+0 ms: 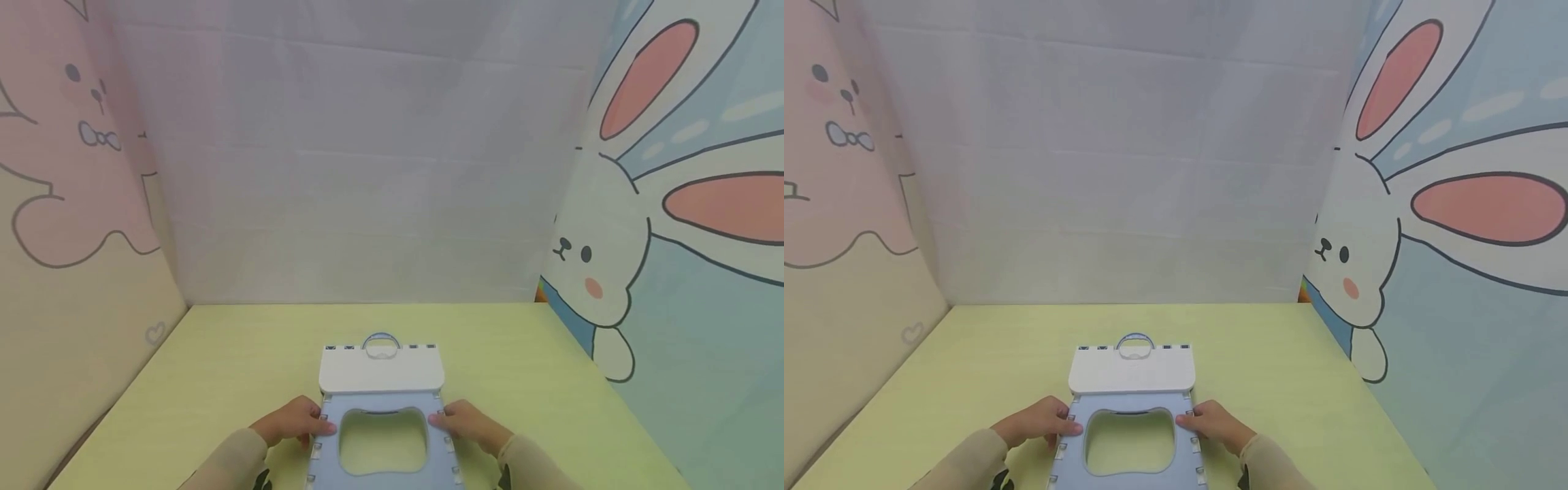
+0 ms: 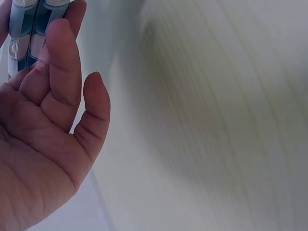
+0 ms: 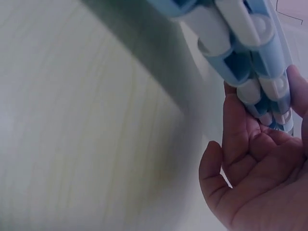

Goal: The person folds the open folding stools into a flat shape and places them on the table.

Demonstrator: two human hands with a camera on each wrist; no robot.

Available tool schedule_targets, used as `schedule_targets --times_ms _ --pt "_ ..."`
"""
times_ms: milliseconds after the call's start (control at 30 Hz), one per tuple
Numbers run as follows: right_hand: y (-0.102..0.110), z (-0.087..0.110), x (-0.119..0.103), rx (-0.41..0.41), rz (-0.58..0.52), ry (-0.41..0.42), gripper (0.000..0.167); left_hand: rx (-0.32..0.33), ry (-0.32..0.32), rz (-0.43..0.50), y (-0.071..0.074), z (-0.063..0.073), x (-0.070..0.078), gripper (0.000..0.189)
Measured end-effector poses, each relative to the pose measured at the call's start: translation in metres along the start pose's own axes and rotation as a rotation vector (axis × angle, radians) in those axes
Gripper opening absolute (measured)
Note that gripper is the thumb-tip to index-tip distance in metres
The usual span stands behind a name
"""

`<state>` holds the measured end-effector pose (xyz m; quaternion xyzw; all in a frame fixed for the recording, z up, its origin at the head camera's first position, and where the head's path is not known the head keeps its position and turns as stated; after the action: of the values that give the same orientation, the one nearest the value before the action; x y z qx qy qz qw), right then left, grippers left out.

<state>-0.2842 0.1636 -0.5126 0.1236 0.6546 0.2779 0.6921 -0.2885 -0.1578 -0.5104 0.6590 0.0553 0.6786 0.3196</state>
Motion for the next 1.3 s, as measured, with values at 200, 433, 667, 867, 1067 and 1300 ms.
schedule_targets --times_ms 200,433,667,867,1067,1300 --pt "-0.002 -0.003 0.002 0.012 -0.054 0.017 0.036 0.024 -0.029 -0.004 0.004 -0.003 0.0 0.025" --pt "-0.004 -0.005 -0.003 0.086 -0.031 -0.018 0.035 0.061 -0.023 0.014 0.004 -0.007 -0.004 0.03" --pt "-0.007 -0.01 -0.001 0.093 -0.004 -0.039 0.035 0.053 -0.018 0.001 0.003 -0.01 -0.008 0.03" --pt "-0.007 -0.013 -0.001 0.087 0.024 -0.05 0.036 0.052 0.005 -0.032 0.003 -0.01 -0.007 0.029" --pt "-0.008 -0.013 -0.001 0.101 0.051 -0.079 0.035 0.058 0.01 -0.063 0.002 -0.011 -0.007 0.031" --pt "-0.01 -0.014 0.003 0.114 0.059 -0.075 0.036 0.063 0.047 -0.115 0.0 -0.012 -0.009 0.034"
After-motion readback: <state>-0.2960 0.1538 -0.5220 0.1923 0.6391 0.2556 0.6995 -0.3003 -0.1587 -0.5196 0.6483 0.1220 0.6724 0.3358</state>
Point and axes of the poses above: each hand's wrist, its own z-axis away from the middle knuckle, its own y-axis out of the back of the hand, x = y × z, the point moved 4 cm from there along -z, towards the middle knuckle, and after that the axes turned 10 degrees about x, right-handed, at the moved point
